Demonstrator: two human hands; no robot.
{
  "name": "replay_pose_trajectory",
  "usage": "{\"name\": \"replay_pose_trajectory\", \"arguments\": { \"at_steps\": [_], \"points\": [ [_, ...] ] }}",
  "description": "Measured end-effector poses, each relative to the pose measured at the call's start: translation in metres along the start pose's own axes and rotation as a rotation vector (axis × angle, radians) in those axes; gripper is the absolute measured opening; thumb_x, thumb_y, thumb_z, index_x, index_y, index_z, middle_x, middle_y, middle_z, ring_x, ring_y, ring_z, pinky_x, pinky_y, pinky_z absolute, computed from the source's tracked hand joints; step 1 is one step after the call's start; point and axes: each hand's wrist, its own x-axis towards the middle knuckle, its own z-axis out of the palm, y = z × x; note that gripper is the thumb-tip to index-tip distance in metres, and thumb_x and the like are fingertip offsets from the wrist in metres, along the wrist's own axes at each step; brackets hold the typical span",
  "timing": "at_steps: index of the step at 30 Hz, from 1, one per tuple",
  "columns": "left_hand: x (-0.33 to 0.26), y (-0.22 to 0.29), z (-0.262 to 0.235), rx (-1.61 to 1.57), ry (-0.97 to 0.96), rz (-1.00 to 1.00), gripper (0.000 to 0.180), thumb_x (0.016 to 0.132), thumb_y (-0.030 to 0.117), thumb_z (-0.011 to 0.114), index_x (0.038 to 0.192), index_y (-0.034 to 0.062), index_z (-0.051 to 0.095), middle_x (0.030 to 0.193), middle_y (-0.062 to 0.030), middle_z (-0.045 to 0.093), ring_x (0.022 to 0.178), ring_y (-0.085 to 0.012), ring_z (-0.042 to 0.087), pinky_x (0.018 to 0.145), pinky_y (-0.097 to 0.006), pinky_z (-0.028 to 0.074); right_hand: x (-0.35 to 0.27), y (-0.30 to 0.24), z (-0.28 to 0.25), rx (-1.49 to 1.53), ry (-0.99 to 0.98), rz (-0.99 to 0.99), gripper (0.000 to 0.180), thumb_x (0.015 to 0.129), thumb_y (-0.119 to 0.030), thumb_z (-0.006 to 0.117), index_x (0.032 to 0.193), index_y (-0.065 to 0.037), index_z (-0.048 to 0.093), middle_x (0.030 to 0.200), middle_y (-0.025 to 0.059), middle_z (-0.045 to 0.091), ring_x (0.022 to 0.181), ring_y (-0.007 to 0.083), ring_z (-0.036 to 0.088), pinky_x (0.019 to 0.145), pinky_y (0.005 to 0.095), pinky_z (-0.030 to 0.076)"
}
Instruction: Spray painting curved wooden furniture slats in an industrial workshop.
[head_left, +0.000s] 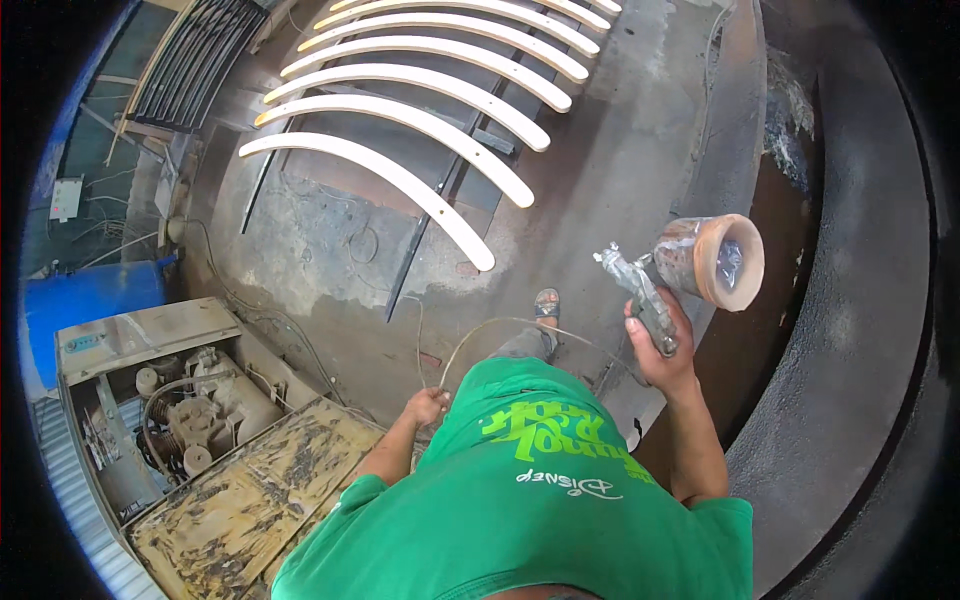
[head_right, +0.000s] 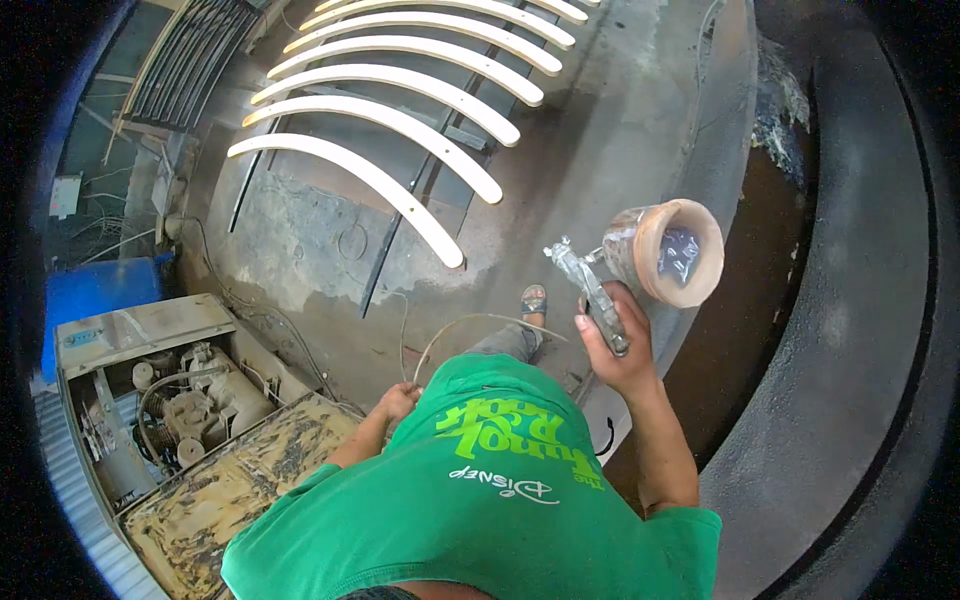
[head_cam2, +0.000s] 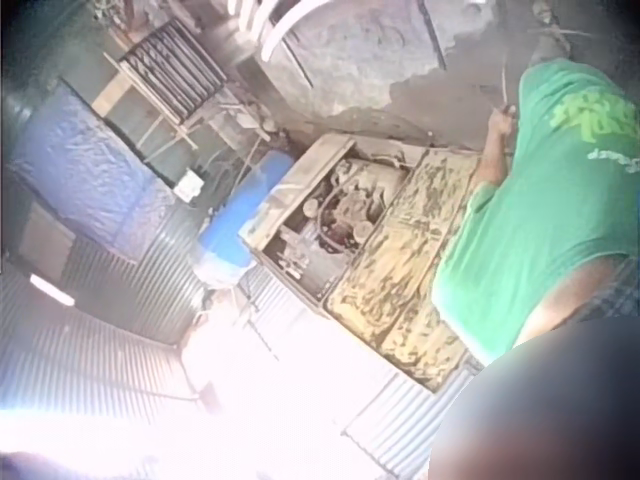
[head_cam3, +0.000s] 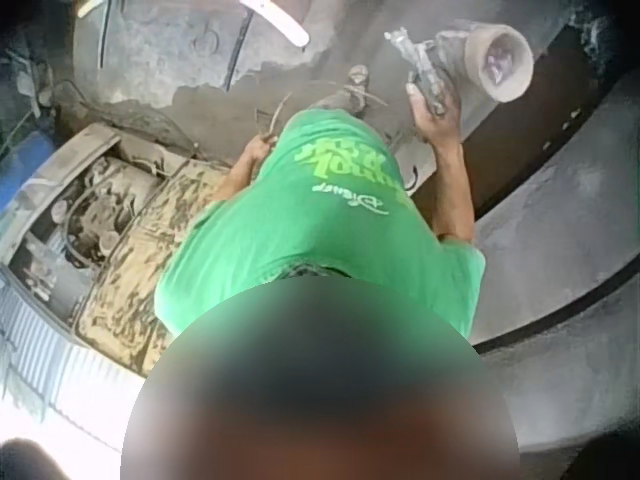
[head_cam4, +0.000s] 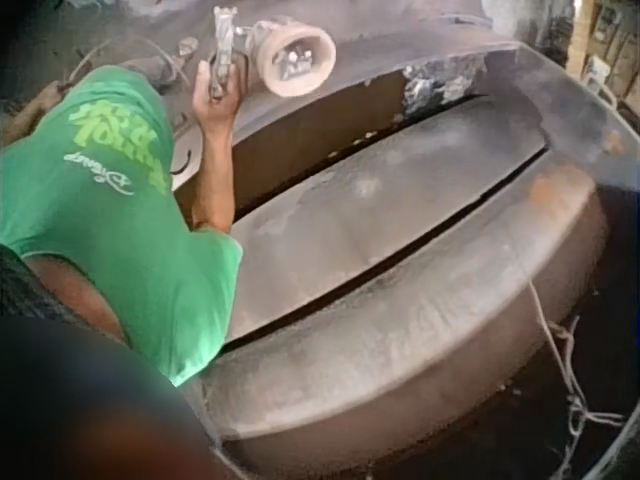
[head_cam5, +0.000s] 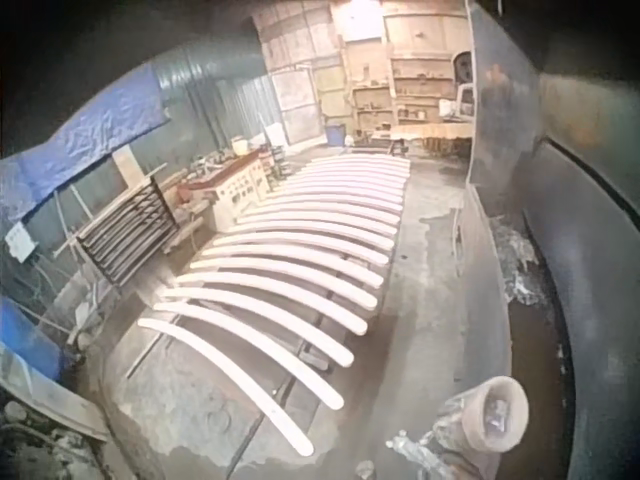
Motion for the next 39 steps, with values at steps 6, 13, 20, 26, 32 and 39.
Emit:
{"name": "replay_pose_trajectory", "arguments": {
  "at_steps": [6, 13, 20, 26, 32, 39],
  "points": [
    [0.009, 0.016, -0.001, 0.024, 0.030, 0.029, 0.035, 0.095, 0.038, 0.055, 0.109, 0.0073, 0.065, 0.095, -0.0095, 0.071, 0.094, -0.0259, 0.066, 0.087, -0.038, 0.048, 0.019, 0.022, 0.003, 0.119, -0.061, 0.309, 0.019, 0.084, -0.002, 0.065, 0.102, 0.003, 0.060, 0.093, 0.0122, 0.062, 0.079, 0.0219, 0.061, 0.071, 0.0321, 0.048],
    [0.022, -0.017, 0.008, -0.056, 0.015, -0.014, 0.036, 0.095, 0.037, 0.055, 0.111, 0.0072, 0.066, 0.098, -0.0113, 0.071, 0.095, -0.0264, 0.066, 0.085, -0.039, 0.049, 0.028, 0.067, 0.009, 0.096, -0.068, 0.287, 0.015, 0.086, -0.006, 0.064, 0.099, 0.001, 0.061, 0.089, 0.0086, 0.062, 0.080, 0.0192, 0.061, 0.072, 0.0323, 0.048],
    [0.014, -0.029, 0.000, -0.042, 0.049, -0.034, 0.034, 0.095, 0.037, 0.055, 0.103, 0.0063, 0.067, 0.093, -0.0098, 0.071, 0.089, -0.0216, 0.065, 0.083, -0.038, 0.048, 0.056, 0.118, 0.000, 0.088, 0.013, 0.231, 0.013, 0.087, -0.007, 0.066, 0.098, -0.001, 0.063, 0.087, 0.0037, 0.063, 0.079, 0.0124, 0.059, 0.072, 0.0279, 0.048],
    [-0.015, 0.001, 0.002, -0.067, 0.078, -0.114, 0.033, 0.096, 0.036, 0.055, 0.104, 0.0066, 0.068, 0.091, -0.0092, 0.071, 0.085, -0.0187, 0.064, 0.081, -0.036, 0.048, 0.066, 0.139, 0.002, 0.016, 0.186, 0.261, 0.018, 0.089, -0.011, 0.068, 0.103, 0.000, 0.063, 0.090, 0.0039, 0.067, 0.082, 0.0116, 0.062, 0.074, 0.0273, 0.049],
    [-0.008, 0.006, 0.019, -0.067, 0.100, -0.087, 0.035, 0.096, 0.037, 0.055, 0.111, 0.0076, 0.067, 0.092, -0.0110, 0.071, 0.084, -0.0183, 0.066, 0.080, -0.035, 0.050, 0.053, 0.123, -0.002, 0.153, 0.037, 0.242, 0.012, 0.086, -0.006, 0.066, 0.093, 0.001, 0.058, 0.079, 0.0082, 0.059, 0.072, 0.0182, 0.057, 0.066, 0.0318, 0.046],
    [-0.010, 0.039, 0.027, -0.122, 0.091, -0.096, 0.035, 0.095, 0.038, 0.055, 0.110, 0.0090, 0.067, 0.094, -0.0135, 0.071, 0.086, -0.0208, 0.067, 0.080, -0.037, 0.050, 0.044, 0.124, -0.014, 0.133, -0.121, 0.249, 0.013, 0.089, -0.004, 0.063, 0.101, 0.000, 0.063, 0.091, 0.0052, 0.065, 0.079, 0.0141, 0.061, 0.074, 0.0293, 0.050]
  ]
}}
